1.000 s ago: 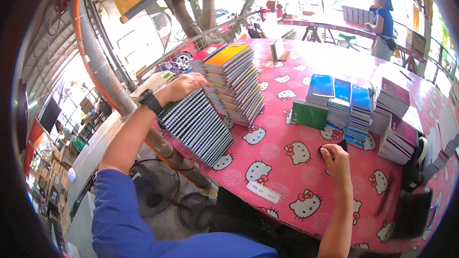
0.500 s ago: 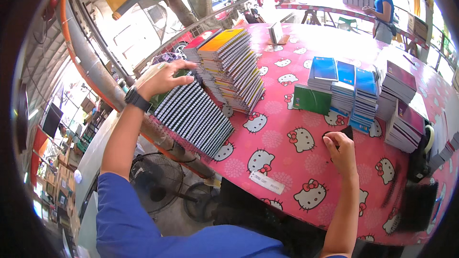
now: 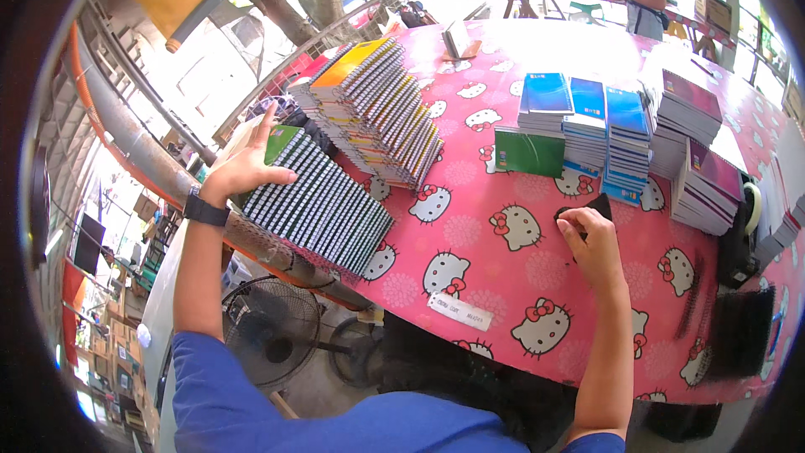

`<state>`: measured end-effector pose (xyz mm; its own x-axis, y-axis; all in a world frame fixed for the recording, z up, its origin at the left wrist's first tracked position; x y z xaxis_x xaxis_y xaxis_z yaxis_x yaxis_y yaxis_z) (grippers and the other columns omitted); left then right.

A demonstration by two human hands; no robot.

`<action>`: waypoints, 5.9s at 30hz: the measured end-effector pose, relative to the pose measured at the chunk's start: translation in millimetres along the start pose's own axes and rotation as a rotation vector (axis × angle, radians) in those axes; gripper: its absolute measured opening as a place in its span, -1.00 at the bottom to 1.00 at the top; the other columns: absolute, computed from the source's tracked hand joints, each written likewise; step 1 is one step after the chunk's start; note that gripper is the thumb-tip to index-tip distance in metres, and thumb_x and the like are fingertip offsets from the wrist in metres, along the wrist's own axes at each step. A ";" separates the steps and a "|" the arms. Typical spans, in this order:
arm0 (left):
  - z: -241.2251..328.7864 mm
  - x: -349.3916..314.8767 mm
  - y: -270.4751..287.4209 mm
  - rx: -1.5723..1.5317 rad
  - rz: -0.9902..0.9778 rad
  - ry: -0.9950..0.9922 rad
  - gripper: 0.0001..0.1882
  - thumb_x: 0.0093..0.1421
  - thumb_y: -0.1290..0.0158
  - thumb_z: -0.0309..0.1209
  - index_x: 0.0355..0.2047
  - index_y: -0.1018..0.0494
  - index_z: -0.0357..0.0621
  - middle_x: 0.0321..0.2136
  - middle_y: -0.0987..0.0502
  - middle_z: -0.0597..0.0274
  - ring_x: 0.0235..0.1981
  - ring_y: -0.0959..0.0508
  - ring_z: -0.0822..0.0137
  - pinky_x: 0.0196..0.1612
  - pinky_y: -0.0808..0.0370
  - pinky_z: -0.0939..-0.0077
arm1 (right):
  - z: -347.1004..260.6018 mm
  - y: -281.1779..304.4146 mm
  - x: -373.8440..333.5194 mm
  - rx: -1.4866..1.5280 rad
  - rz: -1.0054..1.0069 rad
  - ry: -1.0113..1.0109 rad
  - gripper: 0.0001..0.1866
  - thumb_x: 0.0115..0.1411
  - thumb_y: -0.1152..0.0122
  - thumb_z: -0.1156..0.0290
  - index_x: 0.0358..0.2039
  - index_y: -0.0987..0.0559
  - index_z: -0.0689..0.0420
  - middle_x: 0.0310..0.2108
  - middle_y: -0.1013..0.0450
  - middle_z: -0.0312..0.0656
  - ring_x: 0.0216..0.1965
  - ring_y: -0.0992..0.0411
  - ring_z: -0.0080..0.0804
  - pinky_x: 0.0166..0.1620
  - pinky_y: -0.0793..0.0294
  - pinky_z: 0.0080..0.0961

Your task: The person organizes stacks of notebooks on a table by aligning their edges, grouping them by color, and placing them into neat piles.

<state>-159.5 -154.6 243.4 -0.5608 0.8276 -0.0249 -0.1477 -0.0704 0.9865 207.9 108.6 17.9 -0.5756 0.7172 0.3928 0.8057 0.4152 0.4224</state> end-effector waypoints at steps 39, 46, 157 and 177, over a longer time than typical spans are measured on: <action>248.5 193.6 -247.3 -0.264 0.519 -0.689 -0.74 -0.15 -0.26 -0.39 -0.40 -0.49 -0.06 -0.36 -0.51 0.28 -0.18 -0.44 0.25 -0.12 -0.30 0.29 | 28.0 23.2 4.2 -0.145 0.160 0.034 -0.82 0.13 -0.18 0.42 -0.35 -0.55 0.29 -0.45 -0.48 -0.09 -0.45 -0.45 -0.38 -0.35 -0.43 -0.47; 233.6 182.3 -237.0 -0.479 0.251 -0.749 -0.78 -0.10 -0.20 -0.50 -0.40 -0.45 -0.15 -0.45 -0.51 0.16 -0.32 -0.51 0.17 -0.25 -0.40 0.30 | 1.7 57.3 -2.5 -0.183 0.326 -0.058 -0.84 0.08 -0.19 0.39 -0.39 -0.57 0.23 -0.43 -0.49 -0.03 -0.38 -0.47 -0.15 -0.29 -0.43 -0.39; 210.7 68.3 -248.1 -0.604 0.388 -0.858 -0.83 -0.09 -0.22 -0.43 -0.42 -0.51 -0.05 -0.45 -0.52 0.37 -0.31 -0.49 0.32 -0.18 -0.30 0.40 | -22.0 -11.5 15.9 -0.157 -0.115 0.147 -0.67 0.01 -0.26 0.56 -0.15 -0.52 0.17 -0.43 -0.43 -0.19 -0.42 -0.43 -0.37 -0.32 -0.44 -0.50; 223.2 53.6 -240.8 -0.558 0.322 -0.928 -0.82 0.08 -0.11 -0.20 -0.45 -0.48 0.00 -0.43 -0.53 0.39 -0.30 -0.48 0.38 -0.02 -0.14 0.27 | 33.2 23.4 10.8 -0.626 -0.213 -0.252 -0.25 -0.25 -0.45 -0.02 -0.06 -0.47 0.11 0.17 -0.14 -0.01 0.21 -0.08 -0.01 0.20 -0.15 -0.20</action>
<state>27.8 31.0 40.7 0.1489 0.8032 0.5769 -0.5789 -0.4021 0.7093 225.2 144.6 4.9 -0.6012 0.7951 0.0799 0.4036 0.2159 0.8891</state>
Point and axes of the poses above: each hand's wrist, its own x-axis towards the middle knuckle, its own y-axis out of the back of the hand, z = x × y, the point moved 2 cm from there along x, towards the middle knuckle
